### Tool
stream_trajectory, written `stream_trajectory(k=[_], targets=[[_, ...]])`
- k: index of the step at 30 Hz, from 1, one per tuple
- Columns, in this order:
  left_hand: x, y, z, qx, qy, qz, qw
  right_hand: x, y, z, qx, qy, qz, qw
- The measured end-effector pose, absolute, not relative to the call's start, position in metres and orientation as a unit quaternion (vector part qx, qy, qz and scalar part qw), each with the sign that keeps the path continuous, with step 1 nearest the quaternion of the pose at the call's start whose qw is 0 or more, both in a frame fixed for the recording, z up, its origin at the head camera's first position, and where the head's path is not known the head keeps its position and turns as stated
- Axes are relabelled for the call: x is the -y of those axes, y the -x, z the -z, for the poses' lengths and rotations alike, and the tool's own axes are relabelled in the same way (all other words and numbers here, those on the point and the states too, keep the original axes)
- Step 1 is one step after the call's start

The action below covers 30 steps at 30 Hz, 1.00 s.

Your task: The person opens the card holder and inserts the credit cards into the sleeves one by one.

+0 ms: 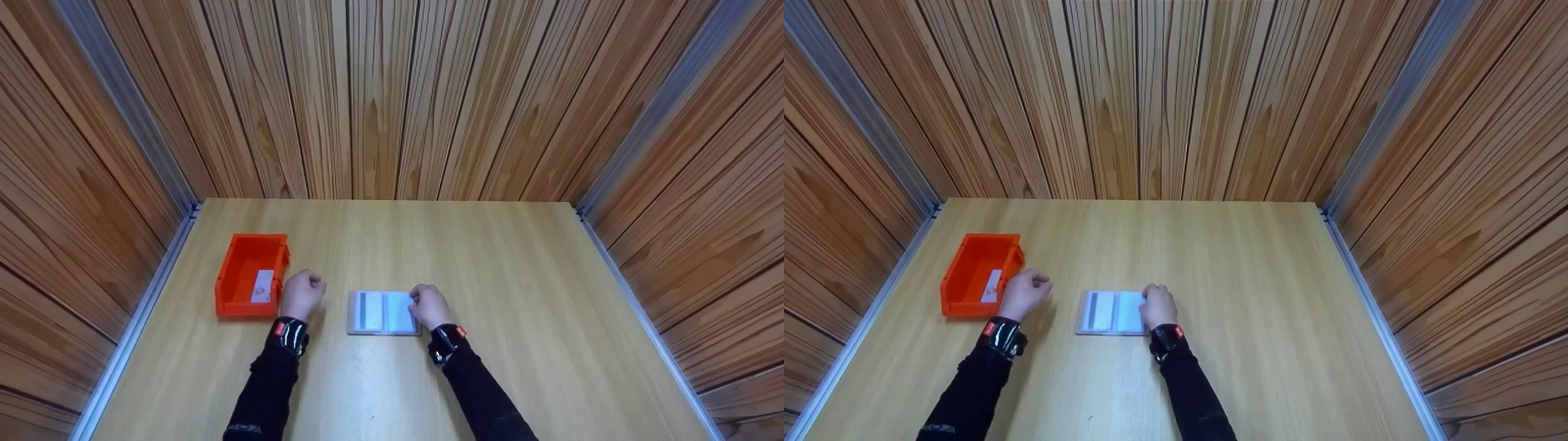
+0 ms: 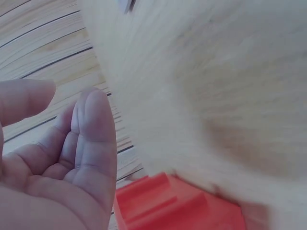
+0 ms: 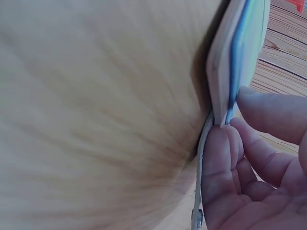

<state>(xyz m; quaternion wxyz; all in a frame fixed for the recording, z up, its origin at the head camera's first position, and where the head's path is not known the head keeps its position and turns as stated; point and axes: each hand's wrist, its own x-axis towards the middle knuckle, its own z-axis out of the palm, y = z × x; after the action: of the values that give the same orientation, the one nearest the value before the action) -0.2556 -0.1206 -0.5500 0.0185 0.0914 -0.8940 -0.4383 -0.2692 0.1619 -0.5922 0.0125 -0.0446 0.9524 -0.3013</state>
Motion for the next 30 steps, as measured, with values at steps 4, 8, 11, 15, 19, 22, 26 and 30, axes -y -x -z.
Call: stream_trajectory(k=[4, 8, 11, 15, 19, 22, 26, 30], targets=[[0.127, 0.256, 0.549, 0.893, -0.089, 0.440, 0.034, -0.163, 0.268, 0.593, -0.952, 0.052, 0.300, 0.003], [0.136, 0.257, 0.546, 0.886, -0.094, 0.452, 0.039, -0.163, 0.267, 0.594, -0.953, 0.060, 0.296, -0.007], [0.145, 0.257, 0.541, 0.880, -0.095, 0.462, 0.050, -0.163, 0.268, 0.594, -0.953, 0.052, 0.299, 0.000], [0.160, 0.256, 0.535, 0.873, -0.097, 0.471, 0.080, -0.162, 0.269, 0.594, -0.952, 0.041, 0.303, 0.006], [0.173, 0.255, 0.528, 0.861, -0.111, 0.484, 0.107, -0.163, 0.270, 0.593, -0.952, 0.042, 0.303, 0.006], [0.181, 0.254, 0.524, 0.857, -0.122, 0.488, 0.113, -0.163, 0.269, 0.593, -0.953, 0.045, 0.299, 0.004], [0.190, 0.252, 0.523, 0.856, -0.132, 0.489, 0.108, -0.163, 0.269, 0.592, -0.955, 0.047, 0.293, -0.001], [0.197, 0.249, 0.525, 0.846, -0.157, 0.500, 0.099, -0.163, 0.270, 0.592, -0.955, 0.046, 0.294, 0.006]])
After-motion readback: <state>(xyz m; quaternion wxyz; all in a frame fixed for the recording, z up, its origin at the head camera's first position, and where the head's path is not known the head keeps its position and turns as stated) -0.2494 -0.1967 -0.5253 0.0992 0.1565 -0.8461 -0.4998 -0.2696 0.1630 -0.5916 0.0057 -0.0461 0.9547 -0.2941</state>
